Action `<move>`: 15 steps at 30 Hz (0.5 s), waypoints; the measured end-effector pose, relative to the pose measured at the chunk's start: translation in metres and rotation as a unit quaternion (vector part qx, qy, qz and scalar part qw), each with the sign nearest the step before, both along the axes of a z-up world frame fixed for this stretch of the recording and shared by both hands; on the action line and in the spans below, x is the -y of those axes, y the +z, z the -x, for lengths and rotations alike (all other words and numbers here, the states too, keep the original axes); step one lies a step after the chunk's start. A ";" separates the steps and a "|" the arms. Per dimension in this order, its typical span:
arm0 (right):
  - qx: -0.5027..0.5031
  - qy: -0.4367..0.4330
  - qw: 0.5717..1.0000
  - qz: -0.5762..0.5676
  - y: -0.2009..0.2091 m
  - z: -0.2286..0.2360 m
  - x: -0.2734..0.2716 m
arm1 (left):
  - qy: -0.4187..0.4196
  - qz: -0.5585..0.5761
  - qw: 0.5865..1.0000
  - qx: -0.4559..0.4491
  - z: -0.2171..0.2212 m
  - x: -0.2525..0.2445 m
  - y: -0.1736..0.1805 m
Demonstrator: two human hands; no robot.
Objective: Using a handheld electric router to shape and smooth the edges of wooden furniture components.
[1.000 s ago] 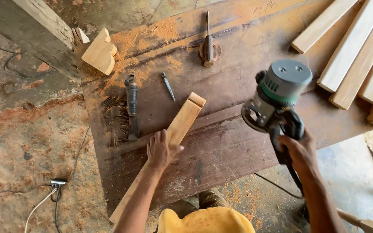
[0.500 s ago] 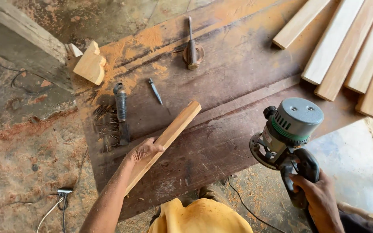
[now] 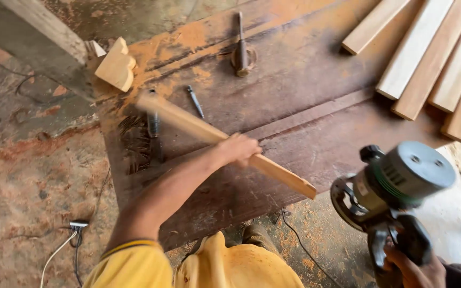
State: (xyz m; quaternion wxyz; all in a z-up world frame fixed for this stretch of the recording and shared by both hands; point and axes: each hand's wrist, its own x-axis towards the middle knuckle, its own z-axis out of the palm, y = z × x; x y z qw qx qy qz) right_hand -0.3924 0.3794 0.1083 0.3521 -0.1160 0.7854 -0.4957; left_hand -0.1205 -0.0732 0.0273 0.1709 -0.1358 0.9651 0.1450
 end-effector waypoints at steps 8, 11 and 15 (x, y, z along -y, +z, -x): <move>-0.075 -0.036 0.995 -0.061 0.005 -0.043 -0.058 | -0.060 0.103 0.992 -0.044 0.079 0.085 -0.063; 0.031 -0.151 0.988 0.029 0.058 -0.121 -0.029 | -0.024 0.174 0.984 0.021 0.051 0.101 -0.027; 0.006 -0.158 0.986 0.047 0.052 -0.170 -0.004 | -0.036 0.184 0.982 0.000 0.044 0.110 -0.042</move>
